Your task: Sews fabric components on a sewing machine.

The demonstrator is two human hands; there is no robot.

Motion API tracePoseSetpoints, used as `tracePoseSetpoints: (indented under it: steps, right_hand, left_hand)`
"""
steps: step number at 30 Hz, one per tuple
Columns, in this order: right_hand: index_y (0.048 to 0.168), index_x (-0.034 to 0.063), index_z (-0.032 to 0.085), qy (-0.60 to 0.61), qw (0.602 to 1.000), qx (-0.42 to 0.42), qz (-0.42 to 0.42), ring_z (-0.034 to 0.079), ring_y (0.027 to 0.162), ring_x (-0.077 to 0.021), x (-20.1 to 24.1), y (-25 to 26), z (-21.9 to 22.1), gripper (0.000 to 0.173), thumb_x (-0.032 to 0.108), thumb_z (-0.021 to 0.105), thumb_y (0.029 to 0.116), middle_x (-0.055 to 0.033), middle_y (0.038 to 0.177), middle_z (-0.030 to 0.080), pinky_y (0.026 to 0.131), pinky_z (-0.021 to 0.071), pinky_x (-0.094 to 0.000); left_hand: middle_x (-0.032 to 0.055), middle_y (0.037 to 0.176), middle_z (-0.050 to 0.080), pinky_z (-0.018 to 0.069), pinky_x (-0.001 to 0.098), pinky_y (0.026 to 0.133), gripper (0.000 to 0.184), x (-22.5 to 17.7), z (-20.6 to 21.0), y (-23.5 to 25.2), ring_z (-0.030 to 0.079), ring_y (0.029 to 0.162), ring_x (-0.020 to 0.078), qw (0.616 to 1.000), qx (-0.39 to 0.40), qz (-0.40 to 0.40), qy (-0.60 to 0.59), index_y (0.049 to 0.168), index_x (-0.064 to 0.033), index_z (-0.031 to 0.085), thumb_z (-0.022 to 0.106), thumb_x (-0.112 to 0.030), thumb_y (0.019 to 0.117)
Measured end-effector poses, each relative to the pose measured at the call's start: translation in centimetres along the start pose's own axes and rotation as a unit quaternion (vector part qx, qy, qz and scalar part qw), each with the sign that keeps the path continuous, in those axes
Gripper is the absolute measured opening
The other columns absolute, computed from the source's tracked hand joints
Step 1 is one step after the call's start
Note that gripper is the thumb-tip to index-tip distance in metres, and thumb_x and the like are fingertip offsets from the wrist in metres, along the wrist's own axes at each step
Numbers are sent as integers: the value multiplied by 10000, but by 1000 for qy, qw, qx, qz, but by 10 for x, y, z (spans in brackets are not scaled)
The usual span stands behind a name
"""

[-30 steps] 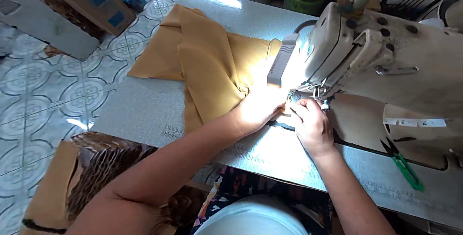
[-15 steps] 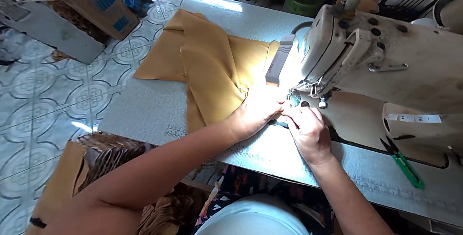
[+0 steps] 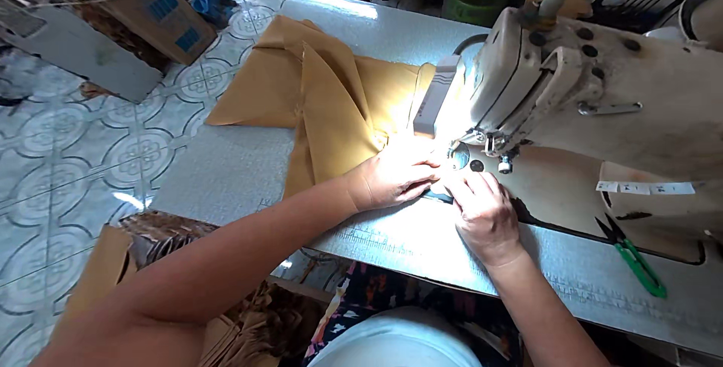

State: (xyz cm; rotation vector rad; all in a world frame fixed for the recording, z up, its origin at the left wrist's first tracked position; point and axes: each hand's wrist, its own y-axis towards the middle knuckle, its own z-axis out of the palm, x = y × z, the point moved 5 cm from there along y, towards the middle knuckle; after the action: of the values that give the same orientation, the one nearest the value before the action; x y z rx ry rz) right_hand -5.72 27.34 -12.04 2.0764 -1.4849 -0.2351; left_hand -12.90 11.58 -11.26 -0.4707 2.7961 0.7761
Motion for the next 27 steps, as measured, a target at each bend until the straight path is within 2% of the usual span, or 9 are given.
tracePoseSetpoints:
  steps: [5,7,13,15,17,19,22,25,27]
  right_hand:
    - [1144,113,773,-27,999,24,41,680,1021,-321,-4,8,6,247,117,590,978,-120,1031,720,831,554,-457]
    - [1178,118,763,-30,998,27,51,679,1022,-330,-4,10,8,279,119,575,972,-124,1037,720,832,546,-469]
    - [1138,116,778,-25,998,21,53,674,984,-307,-7,8,8,252,140,579,986,-110,1016,718,832,543,-447]
    - [1117,113,783,-20,998,13,51,678,983,-302,-7,7,5,236,143,587,989,-108,1022,723,828,548,-438]
    - [1087,103,785,-8,999,11,51,678,991,-300,-7,7,3,227,150,581,998,-113,1025,721,837,553,-435]
    - [1067,78,784,1,999,8,50,676,988,-321,-7,7,3,229,147,577,997,-131,1013,715,829,551,-449]
    - [1057,67,780,3,999,4,50,676,991,-342,-5,8,4,229,158,576,1003,-144,1009,714,825,549,-468]
    - [1072,55,782,39,998,-12,51,692,1001,-336,-4,7,0,229,113,586,969,-160,1050,723,837,570,-450]
    - [1036,40,775,93,994,-30,54,695,1033,-290,-1,1,-8,224,125,577,974,-151,1080,725,890,573,-409]
  left_hand:
    - [56,1303,689,503,422,1033,334,21,4,11,627,1243,215,998,45,-43,4,1192,-119,748,486,-245,1026]
    - [51,1299,706,481,461,1003,351,32,5,17,657,1194,231,997,53,-62,10,1204,-134,748,467,-254,1030]
    - [85,1201,739,444,442,1089,380,54,9,27,649,1197,283,997,17,-57,56,1131,-153,780,443,-312,1054]
    - [122,1212,727,457,439,1071,382,50,-5,30,643,1206,292,996,41,-68,34,1177,-106,756,449,-303,1061]
    - [170,1240,707,473,395,1087,320,42,-39,27,646,1226,277,996,-3,-85,31,1222,-11,705,540,-203,1028]
    - [205,1162,716,517,407,1033,188,44,-70,11,669,1177,319,991,-78,-15,111,1069,56,709,560,-4,971]
    - [161,1087,734,536,493,981,238,60,-75,-30,672,1144,341,988,-38,42,142,948,-28,737,510,-35,1017]
    - [92,1209,735,502,465,1068,290,35,-48,-49,642,1244,294,992,7,76,98,1095,-101,765,480,-73,1047]
    - [48,1322,696,436,473,1137,317,7,-27,-41,564,1348,270,998,19,31,59,1207,-146,755,490,-99,1039]
